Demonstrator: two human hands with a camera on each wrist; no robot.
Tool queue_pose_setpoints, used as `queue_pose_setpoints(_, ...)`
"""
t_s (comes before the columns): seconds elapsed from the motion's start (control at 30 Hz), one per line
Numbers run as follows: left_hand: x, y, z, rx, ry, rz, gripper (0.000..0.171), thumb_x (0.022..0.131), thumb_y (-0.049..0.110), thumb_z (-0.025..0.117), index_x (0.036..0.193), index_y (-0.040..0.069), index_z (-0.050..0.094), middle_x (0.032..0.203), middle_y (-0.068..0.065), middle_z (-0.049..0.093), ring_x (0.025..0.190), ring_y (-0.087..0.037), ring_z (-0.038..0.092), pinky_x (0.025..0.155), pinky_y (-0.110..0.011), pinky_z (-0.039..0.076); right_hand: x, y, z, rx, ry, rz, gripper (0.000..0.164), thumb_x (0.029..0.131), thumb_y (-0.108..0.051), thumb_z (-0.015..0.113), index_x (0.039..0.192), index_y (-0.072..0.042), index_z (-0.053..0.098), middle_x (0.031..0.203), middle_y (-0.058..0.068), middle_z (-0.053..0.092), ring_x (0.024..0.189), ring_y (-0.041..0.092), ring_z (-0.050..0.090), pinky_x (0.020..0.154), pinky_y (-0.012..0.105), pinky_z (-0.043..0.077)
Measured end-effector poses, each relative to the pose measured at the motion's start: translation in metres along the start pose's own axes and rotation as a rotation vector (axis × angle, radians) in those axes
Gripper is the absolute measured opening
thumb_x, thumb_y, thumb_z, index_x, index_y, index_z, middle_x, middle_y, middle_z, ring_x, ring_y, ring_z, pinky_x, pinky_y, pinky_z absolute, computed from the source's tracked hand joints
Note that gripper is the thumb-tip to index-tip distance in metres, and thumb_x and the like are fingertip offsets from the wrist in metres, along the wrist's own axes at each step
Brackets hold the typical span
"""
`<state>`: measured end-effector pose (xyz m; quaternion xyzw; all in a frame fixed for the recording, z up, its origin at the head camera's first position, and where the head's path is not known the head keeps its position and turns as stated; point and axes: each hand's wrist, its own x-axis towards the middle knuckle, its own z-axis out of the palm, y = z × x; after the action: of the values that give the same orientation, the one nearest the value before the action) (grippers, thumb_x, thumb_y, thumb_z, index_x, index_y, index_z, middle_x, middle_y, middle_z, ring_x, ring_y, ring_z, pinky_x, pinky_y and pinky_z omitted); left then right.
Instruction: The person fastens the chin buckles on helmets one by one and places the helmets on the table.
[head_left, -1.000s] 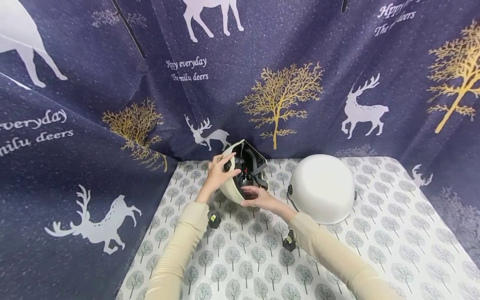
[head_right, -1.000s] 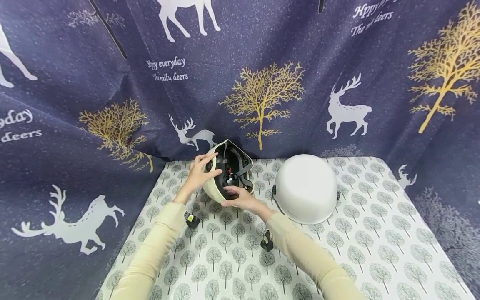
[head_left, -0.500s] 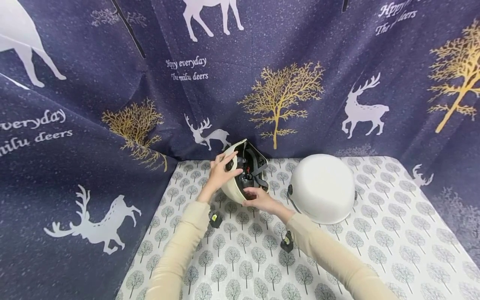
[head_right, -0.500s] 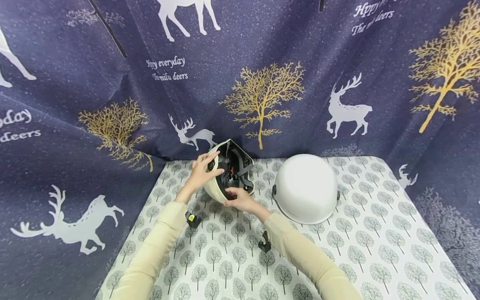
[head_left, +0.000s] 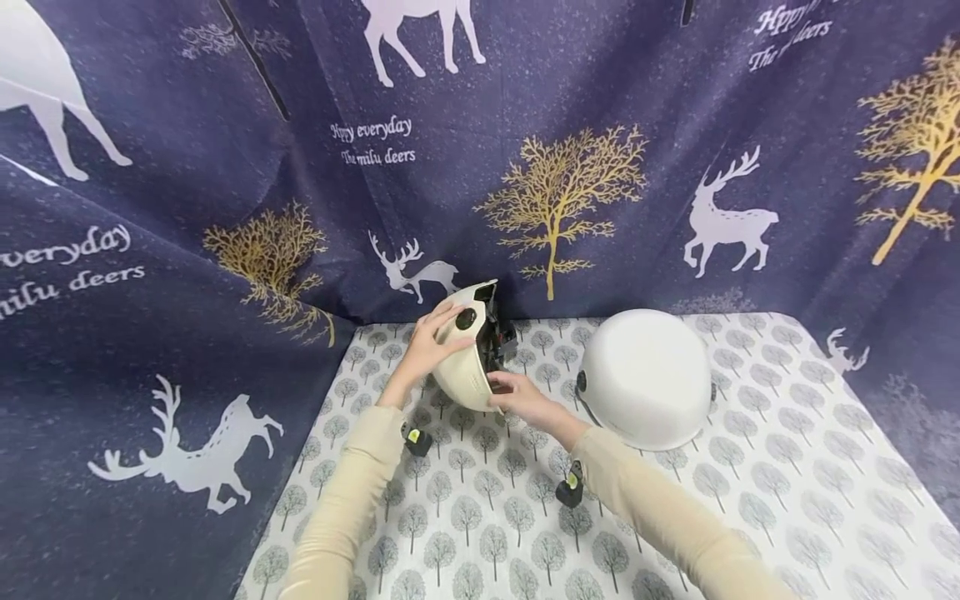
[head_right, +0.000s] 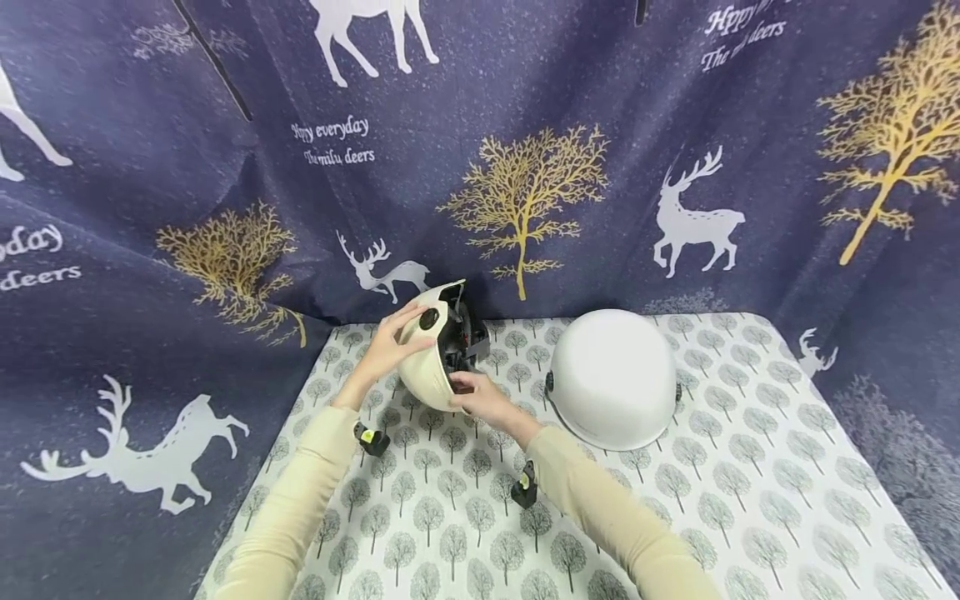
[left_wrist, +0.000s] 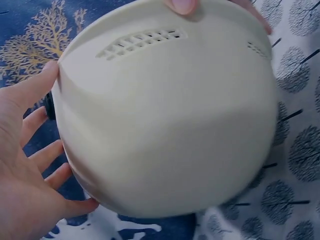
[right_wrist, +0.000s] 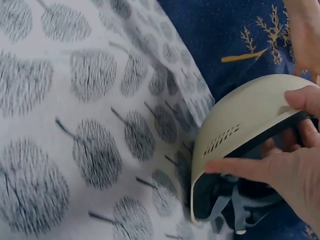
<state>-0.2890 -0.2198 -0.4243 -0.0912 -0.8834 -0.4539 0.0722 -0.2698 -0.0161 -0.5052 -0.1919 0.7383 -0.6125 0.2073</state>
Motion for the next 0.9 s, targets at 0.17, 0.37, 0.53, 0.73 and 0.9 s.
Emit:
queue_pose_setpoints(0.17,-0.001,-0.002,-0.001,-0.009,-0.042,-0.115,0.079,0.080,0.031,0.080,0.149,0.025,0.042,0.166,-0.010,0.005,0.151,-0.041,0.004,0.117,-0.068,0.010,-0.006,0.004,0.006,0.029,0.049,0.089,0.054,0.082,-0.015,0.067,0.135,-0.009,0.057,0.137,0.018,0.057,0.109,0.027,0.064,0.091,0.050,0.056)
queue_pose_setpoints(0.37,-0.001,-0.007,0.001,-0.039,-0.037,-0.198,0.083,0.078,0.041,0.080,0.149,0.041,0.037,0.166,-0.005,-0.007,0.151,-0.042,-0.005,0.114,-0.072,0.010,-0.007,0.002,-0.001,0.091,-0.017,0.065,0.055,0.087,-0.015,0.067,0.139,-0.005,0.052,0.137,0.023,0.055,0.105,0.024,0.065,0.095,0.057,0.051)
queue_pose_setpoints(0.53,-0.003,-0.004,0.005,-0.015,-0.035,-0.206,0.083,0.075,0.045,0.081,0.147,0.044,0.038,0.166,-0.002,-0.004,0.151,-0.039,-0.005,0.115,-0.071,0.009,-0.006,0.003,-0.012,0.160,-0.137,0.087,0.061,0.090,-0.017,0.066,0.145,-0.003,0.044,0.144,0.024,0.048,0.105,0.021,0.064,0.099,0.059,0.048)
queue_pose_setpoints(0.73,-0.004,0.001,0.012,0.012,-0.027,-0.156,0.085,0.074,0.041,0.083,0.148,0.037,0.040,0.166,-0.003,-0.002,0.151,-0.039,-0.007,0.115,-0.071,0.007,-0.008,-0.008,-0.029,0.144,-0.190,0.076,0.068,0.093,-0.017,0.063,0.151,-0.002,0.031,0.150,0.025,0.041,0.126,0.036,0.055,0.104,0.052,0.047)
queue_pose_setpoints(0.9,-0.003,0.003,0.016,0.066,-0.021,-0.128,0.086,0.074,0.044,0.083,0.148,0.038,0.040,0.166,-0.004,-0.003,0.151,-0.039,-0.005,0.115,-0.072,0.008,-0.012,-0.023,-0.045,0.168,-0.142,0.039,0.063,0.095,-0.015,0.061,0.149,-0.001,0.034,0.143,0.025,0.049,0.116,0.022,0.064,0.109,0.054,0.042)
